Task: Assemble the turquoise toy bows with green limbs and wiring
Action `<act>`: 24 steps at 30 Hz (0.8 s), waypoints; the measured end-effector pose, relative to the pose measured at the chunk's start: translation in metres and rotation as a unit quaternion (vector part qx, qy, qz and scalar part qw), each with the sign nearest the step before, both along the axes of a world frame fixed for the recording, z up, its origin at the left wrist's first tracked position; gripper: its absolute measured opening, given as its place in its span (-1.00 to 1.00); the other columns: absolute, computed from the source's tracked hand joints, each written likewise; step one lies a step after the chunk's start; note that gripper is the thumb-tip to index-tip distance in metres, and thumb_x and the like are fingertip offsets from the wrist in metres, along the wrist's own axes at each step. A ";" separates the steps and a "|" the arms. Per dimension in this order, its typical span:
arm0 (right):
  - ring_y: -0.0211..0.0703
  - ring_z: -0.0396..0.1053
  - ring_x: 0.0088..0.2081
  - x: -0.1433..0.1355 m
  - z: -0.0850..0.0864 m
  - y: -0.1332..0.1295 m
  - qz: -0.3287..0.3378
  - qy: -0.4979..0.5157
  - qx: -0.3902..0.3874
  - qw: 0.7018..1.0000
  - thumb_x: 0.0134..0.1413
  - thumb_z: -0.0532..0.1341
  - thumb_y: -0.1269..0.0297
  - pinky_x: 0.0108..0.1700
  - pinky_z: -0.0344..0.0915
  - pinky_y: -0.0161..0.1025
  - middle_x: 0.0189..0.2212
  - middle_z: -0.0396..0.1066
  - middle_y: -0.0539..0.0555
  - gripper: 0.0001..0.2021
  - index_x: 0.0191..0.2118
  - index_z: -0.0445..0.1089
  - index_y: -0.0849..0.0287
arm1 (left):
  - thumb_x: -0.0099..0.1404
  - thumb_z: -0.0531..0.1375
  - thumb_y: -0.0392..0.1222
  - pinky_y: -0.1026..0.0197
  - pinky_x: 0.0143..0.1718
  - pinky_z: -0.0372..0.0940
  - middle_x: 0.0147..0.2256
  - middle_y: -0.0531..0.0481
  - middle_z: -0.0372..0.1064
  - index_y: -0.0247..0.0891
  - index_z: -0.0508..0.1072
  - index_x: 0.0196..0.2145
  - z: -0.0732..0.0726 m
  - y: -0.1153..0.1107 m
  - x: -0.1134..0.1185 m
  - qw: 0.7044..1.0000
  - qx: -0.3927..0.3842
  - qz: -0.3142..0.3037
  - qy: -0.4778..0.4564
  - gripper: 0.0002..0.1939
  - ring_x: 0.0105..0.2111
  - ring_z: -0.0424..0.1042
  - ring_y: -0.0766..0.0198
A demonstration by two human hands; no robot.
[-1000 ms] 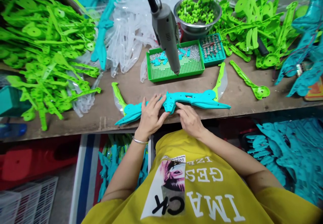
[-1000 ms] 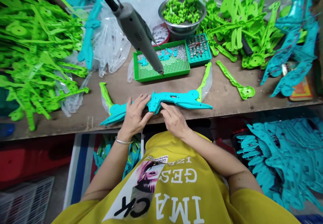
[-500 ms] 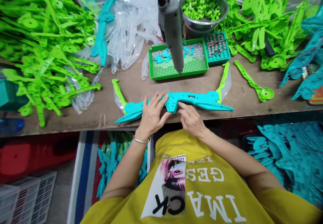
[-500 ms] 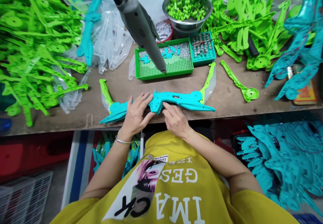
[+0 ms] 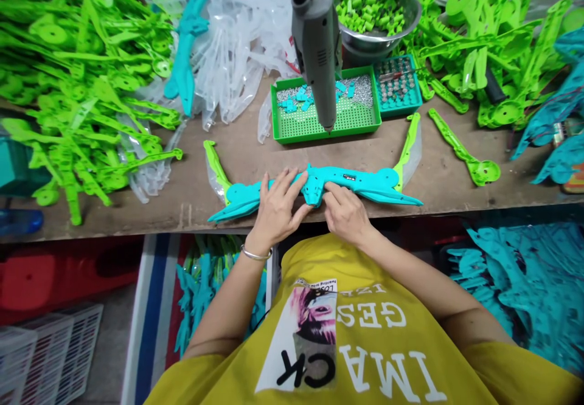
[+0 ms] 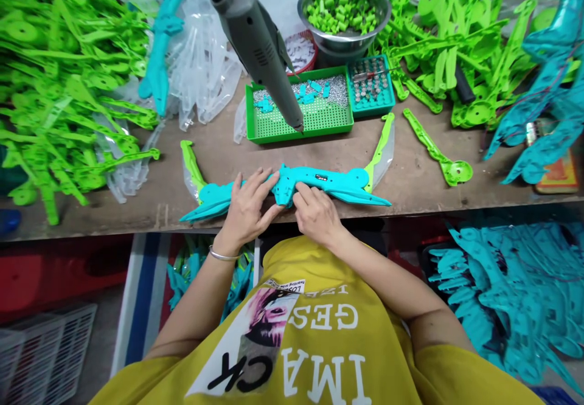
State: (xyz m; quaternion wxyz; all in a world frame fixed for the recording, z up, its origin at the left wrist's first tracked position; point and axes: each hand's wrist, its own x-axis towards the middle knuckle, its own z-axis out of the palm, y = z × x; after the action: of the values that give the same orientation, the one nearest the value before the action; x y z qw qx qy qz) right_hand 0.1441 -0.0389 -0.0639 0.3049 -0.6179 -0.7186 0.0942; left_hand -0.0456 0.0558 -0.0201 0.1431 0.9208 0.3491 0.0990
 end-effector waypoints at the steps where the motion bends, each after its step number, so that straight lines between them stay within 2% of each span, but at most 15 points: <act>1: 0.10 0.45 -0.11 -0.001 -0.001 -0.001 -0.003 -0.014 0.011 1.000 0.31 0.06 0.42 -0.05 0.39 0.07 0.18 0.46 0.28 -0.76 -0.11 0.47 0.18 | 0.49 0.08 0.14 -0.39 0.42 -0.15 0.39 -0.25 0.18 -0.15 0.18 0.42 0.000 0.000 0.000 1.000 -0.001 0.001 0.002 -0.35 0.41 0.14 -0.16; 4: 0.06 0.45 -0.12 -0.001 -0.008 -0.008 -0.014 -0.047 0.065 0.997 0.33 0.06 0.43 -0.10 0.37 0.01 0.19 0.48 0.26 -0.76 -0.10 0.49 0.20 | 0.49 0.07 0.15 -0.38 0.42 -0.15 0.40 -0.24 0.17 -0.14 0.18 0.42 0.002 -0.001 0.001 1.000 -0.004 0.001 0.007 -0.35 0.42 0.13 -0.16; 7: 0.06 0.46 -0.05 0.000 -0.012 -0.014 -0.016 -0.039 0.103 0.994 0.32 0.08 0.47 -0.05 0.38 -0.01 0.16 0.50 0.25 -0.74 -0.05 0.50 0.22 | 0.49 0.06 0.16 -0.39 0.42 -0.15 0.40 -0.24 0.16 -0.15 0.18 0.42 0.002 -0.001 0.001 1.000 -0.002 0.002 0.011 -0.34 0.42 0.12 -0.16; 11: 0.06 0.45 -0.01 0.000 -0.011 -0.014 -0.029 0.003 0.127 0.992 0.30 0.08 0.51 0.01 0.41 -0.05 0.03 0.55 0.30 -0.69 0.04 0.48 0.30 | 0.49 0.06 0.15 -0.40 0.41 -0.14 0.40 -0.26 0.16 -0.18 0.18 0.42 0.002 -0.001 0.001 1.000 0.001 0.003 0.012 -0.34 0.42 0.13 -0.17; 14: 0.06 0.44 -0.08 -0.002 -0.010 -0.012 -0.052 -0.001 0.143 0.988 0.29 0.08 0.52 -0.02 0.41 -0.06 -0.09 0.54 0.34 -0.64 0.13 0.43 0.43 | 0.49 0.07 0.14 -0.40 0.41 -0.14 0.39 -0.26 0.18 -0.19 0.19 0.42 0.001 -0.001 0.001 1.000 0.006 0.001 0.011 -0.34 0.41 0.14 -0.18; 17: 0.03 0.42 -0.17 -0.003 -0.012 -0.013 -0.067 -0.033 0.120 0.990 0.34 0.05 0.48 -0.08 0.40 -0.05 -0.16 0.53 0.30 -0.59 0.22 0.40 0.38 | 0.49 0.08 0.15 -0.39 0.42 -0.14 0.39 -0.27 0.18 -0.19 0.19 0.41 0.001 -0.001 0.000 1.000 0.011 -0.002 0.008 -0.34 0.41 0.14 -0.18; 20: 0.05 0.40 -0.17 -0.004 -0.014 -0.014 -0.058 -0.040 0.073 0.995 0.37 0.02 0.44 -0.11 0.39 -0.01 -0.15 0.53 0.28 -0.56 0.27 0.37 0.34 | 0.49 0.08 0.15 -0.39 0.42 -0.14 0.39 -0.26 0.18 -0.19 0.19 0.41 0.000 -0.001 0.000 1.000 0.011 -0.002 0.007 -0.34 0.41 0.14 -0.17; 24: 0.07 0.40 -0.12 -0.004 -0.012 -0.012 -0.047 -0.005 0.021 0.999 0.38 -0.02 0.44 -0.04 0.41 0.02 -0.11 0.52 0.28 -0.53 0.31 0.33 0.32 | 0.49 0.09 0.14 -0.39 0.42 -0.14 0.39 -0.27 0.18 -0.19 0.18 0.42 0.000 -0.001 0.000 1.000 0.011 -0.003 0.005 -0.34 0.41 0.14 -0.17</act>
State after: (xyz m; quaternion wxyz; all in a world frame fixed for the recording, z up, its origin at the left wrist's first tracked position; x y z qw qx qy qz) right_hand 0.1398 -0.0509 -0.0757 0.3183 -0.6451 -0.6919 0.0611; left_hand -0.0459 0.0548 -0.0202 0.1317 0.9238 0.3458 0.0981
